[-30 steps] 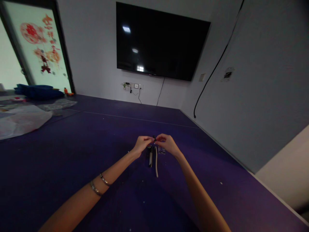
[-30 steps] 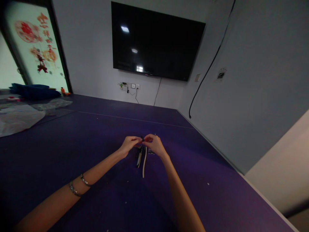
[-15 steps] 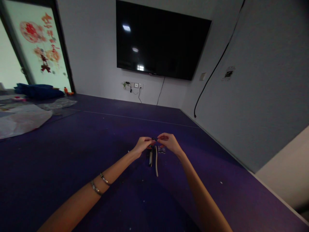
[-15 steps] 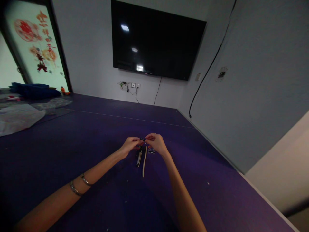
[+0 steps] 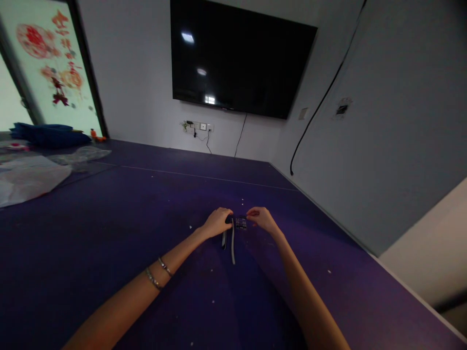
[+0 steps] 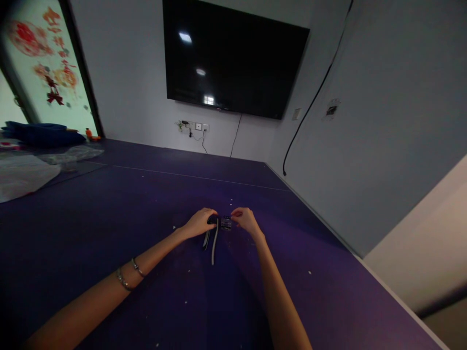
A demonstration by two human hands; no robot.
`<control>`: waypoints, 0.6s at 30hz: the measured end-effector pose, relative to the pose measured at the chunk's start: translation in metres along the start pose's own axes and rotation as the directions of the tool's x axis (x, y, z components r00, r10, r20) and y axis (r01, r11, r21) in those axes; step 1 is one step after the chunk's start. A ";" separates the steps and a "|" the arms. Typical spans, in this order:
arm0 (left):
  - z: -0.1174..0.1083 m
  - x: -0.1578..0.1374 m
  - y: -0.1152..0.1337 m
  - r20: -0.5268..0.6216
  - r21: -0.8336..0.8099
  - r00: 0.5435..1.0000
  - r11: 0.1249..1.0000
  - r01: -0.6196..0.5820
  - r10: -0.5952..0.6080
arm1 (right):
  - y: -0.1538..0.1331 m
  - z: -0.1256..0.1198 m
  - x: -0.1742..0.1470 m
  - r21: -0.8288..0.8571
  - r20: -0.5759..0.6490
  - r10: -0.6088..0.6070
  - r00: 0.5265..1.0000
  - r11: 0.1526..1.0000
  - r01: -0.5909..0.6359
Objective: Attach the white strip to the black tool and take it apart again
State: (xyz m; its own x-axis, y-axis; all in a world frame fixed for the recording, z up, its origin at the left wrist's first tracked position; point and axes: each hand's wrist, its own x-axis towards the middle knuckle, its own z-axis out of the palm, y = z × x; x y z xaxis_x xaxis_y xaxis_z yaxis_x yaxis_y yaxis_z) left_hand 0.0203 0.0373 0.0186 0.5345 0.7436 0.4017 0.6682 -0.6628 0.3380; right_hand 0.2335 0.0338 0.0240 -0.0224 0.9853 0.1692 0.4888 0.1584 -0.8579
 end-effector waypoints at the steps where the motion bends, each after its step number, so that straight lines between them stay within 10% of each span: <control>1: 0.004 0.003 0.001 0.018 0.024 1.000 1.000 -0.016 0.016 | 0.004 0.000 0.000 -0.018 0.002 0.013 1.000 1.000 -0.013; 18: 0.024 0.023 0.013 0.253 0.063 0.968 0.998 -0.028 0.011 | 0.004 0.006 -0.007 -0.129 0.076 -0.024 0.997 0.991 0.034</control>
State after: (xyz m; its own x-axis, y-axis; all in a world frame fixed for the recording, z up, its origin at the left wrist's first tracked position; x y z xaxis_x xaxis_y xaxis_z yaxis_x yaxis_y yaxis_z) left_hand 0.0534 0.0479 0.0120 0.6553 0.7342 0.1775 0.6841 -0.6765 0.2727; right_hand 0.2304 0.0281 0.0164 -0.1006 0.9832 0.1521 0.5962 0.1819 -0.7820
